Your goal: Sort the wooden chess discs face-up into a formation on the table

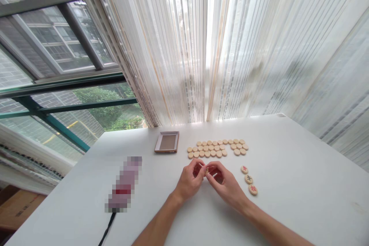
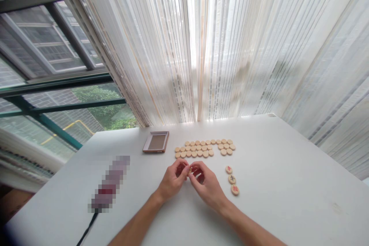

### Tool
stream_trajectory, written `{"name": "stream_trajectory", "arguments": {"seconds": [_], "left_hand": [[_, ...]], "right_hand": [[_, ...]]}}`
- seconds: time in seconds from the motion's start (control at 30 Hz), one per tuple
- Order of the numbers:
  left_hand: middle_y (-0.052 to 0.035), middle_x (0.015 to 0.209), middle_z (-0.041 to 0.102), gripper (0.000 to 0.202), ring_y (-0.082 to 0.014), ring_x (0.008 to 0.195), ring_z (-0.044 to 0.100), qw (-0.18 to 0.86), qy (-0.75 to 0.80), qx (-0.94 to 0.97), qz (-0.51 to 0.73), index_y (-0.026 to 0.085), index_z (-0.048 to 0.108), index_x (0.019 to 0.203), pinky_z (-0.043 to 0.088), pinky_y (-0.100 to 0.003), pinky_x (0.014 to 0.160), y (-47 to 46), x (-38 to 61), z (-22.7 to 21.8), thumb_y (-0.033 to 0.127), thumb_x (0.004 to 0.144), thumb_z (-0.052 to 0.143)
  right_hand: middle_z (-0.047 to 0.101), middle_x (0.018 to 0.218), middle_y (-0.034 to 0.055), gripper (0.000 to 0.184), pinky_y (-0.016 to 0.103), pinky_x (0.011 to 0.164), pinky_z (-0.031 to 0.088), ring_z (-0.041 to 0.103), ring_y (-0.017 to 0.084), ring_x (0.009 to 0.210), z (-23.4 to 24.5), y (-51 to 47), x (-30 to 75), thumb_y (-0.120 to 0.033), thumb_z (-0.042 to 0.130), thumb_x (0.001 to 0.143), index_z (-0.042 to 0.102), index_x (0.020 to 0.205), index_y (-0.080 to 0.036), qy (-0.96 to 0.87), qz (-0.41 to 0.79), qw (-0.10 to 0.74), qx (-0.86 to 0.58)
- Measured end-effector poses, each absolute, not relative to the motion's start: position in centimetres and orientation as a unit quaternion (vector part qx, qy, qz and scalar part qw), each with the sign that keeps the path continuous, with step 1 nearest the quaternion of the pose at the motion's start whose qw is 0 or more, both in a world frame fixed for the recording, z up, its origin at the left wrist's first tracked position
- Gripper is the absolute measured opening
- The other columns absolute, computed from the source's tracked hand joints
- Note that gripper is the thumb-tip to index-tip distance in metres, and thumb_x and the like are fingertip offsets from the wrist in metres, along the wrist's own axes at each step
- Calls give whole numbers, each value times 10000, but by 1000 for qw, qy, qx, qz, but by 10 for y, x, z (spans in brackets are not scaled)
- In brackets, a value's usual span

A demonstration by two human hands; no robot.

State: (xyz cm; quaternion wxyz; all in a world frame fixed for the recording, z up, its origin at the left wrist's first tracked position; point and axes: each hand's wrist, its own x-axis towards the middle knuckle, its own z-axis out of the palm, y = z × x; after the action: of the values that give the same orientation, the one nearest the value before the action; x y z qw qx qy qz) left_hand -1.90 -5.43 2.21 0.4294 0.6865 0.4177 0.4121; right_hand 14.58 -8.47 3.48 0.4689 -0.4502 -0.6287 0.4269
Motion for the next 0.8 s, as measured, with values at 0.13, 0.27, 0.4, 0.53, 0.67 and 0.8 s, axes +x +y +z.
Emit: {"name": "stream_trajectory", "arguments": {"seconds": [0.13, 0.27, 0.4, 0.53, 0.67, 0.8], "left_hand": [[-24, 782, 670, 265, -130, 638, 605, 432, 413, 685, 416, 175, 576, 994, 477, -230, 604, -54, -19, 22, 431, 966, 511], [-22, 804, 672, 265, -126, 631, 604, 438, 411, 685, 413, 181, 576, 1021, 477, -229, 606, -52, -21, 23, 427, 972, 493], [-31, 834, 672, 261, -125, 637, 603, 447, 399, 688, 410, 179, 568, 1066, 486, -237, 621, -53, -22, 25, 410, 971, 494], [-53, 886, 677, 262, -141, 700, 631, 451, 384, 694, 409, 175, 557, 1108, 498, -244, 647, -54, -22, 26, 383, 950, 534], [-53, 882, 680, 245, -145, 718, 638, 434, 388, 704, 408, 175, 560, 1105, 499, -242, 655, -55, -21, 27, 337, 922, 581], [-34, 849, 677, 234, -129, 676, 604, 407, 385, 726, 399, 183, 570, 1097, 487, -234, 638, -57, -21, 28, 291, 895, 612]], "right_hand": [[700, 950, 56, 247, 321, 725, 554, 671, 194, 818, 34, -84, 146, -432, 573, 932, 599, 1053, -219, -624, 432, 474, -448], [702, 957, 62, 252, 330, 730, 554, 675, 207, 836, 34, -84, 146, -440, 560, 938, 601, 1060, -223, -613, 437, 478, -453], [702, 981, 64, 256, 339, 751, 555, 679, 210, 851, 35, -84, 147, -442, 557, 939, 593, 1080, -232, -605, 444, 482, -452], [697, 1001, 67, 279, 353, 772, 562, 685, 210, 846, 34, -84, 148, -459, 563, 931, 586, 1091, -232, -598, 453, 482, -452], [691, 984, 60, 265, 335, 753, 548, 684, 202, 838, 33, -83, 149, -460, 540, 947, 577, 1068, -227, -592, 460, 482, -453], [673, 879, 40, 263, 295, 661, 514, 666, 192, 788, 31, -81, 149, -473, 547, 944, 566, 970, -212, -591, 455, 481, -461]]}}
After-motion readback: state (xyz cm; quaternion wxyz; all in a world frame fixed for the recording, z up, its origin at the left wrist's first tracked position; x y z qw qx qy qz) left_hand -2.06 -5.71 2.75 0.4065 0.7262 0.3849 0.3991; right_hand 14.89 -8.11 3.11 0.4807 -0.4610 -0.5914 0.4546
